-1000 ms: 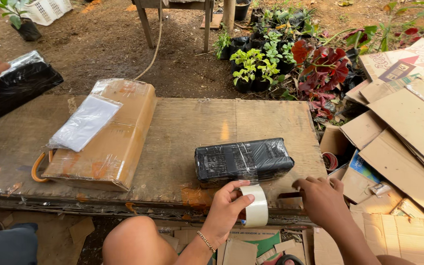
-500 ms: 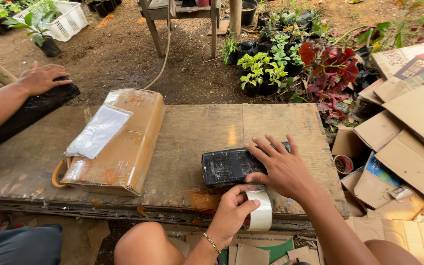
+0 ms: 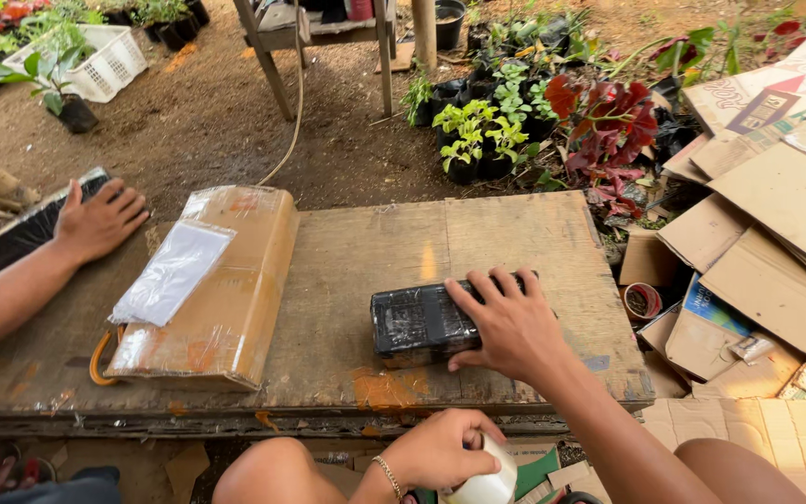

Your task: The person sits on the ground and wraps a small black rectangular package with clear packing tape. They repeatedly pull tape from the roll, press it onto the package, and smooth it down by hand. The person rotates the package to cover multiple sides and edges, ensuring the package is fully sealed.

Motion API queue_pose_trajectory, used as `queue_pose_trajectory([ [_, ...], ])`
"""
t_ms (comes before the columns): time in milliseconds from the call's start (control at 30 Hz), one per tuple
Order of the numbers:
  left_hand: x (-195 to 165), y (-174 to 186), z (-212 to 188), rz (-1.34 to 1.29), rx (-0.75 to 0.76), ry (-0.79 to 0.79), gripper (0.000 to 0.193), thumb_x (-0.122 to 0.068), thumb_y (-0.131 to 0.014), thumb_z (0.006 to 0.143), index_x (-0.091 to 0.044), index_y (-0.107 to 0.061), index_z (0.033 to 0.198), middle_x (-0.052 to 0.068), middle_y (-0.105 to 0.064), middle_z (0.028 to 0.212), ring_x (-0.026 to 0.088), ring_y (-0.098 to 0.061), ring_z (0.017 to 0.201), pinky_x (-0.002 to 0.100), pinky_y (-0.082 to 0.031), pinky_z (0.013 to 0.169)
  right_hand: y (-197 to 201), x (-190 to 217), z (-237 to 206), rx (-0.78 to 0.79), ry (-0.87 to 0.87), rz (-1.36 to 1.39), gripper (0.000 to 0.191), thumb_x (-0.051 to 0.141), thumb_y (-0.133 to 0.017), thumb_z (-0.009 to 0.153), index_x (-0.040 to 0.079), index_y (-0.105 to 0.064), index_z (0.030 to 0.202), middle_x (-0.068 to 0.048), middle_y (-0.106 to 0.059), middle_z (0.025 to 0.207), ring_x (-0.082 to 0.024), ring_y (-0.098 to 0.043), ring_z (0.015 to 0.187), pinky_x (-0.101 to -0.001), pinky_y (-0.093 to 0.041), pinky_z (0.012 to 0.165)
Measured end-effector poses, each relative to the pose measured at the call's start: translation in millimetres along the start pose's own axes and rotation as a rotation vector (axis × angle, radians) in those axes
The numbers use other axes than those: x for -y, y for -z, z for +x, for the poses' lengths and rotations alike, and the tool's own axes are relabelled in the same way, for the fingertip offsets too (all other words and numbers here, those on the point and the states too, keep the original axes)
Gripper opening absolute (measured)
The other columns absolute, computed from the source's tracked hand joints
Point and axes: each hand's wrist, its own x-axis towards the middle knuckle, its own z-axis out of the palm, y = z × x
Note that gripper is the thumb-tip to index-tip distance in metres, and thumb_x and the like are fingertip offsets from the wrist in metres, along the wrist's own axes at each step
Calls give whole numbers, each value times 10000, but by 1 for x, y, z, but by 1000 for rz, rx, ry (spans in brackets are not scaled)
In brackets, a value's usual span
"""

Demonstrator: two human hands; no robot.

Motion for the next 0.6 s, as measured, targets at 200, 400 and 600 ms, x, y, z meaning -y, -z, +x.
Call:
queue_pose_trajectory([
  [200, -13, -2, -17, -116, 43, -196, 574, -206, -887, 795, 13, -715, 1297, -22, -535, 857, 47, -510, 765, 187, -430, 661, -15, 12, -7, -454, 131, 56, 1148, 829, -690, 573, 157, -495, 1483, -155, -516, 1421, -384, -442, 1309, -564, -270, 1095],
  [400, -37, -4, -29, -582, -124, -378, 579, -84, -867, 763, -10, -658, 1298, 26, -614, 947, 103, -631, 879, 261, -580, 792, -5, -30, -72, -571, -277, 997, 449, 320, -325, 1068, 100, -648, 1290, -116, -694, 1308, -246, -659, 1264, -442, -487, 1130],
  [600, -71, 14, -28, -787, -312, -467, 511, -61, -788, 798, -10, -617, 1277, 68, -711, 1014, 157, -705, 954, 341, -629, 832, -16, 4, -125, -427, 190, 639, 631, 297, -857, 733, 15, -631, 1250, -221, -518, 1460, -375, -476, 1341, -467, -440, 1028],
])
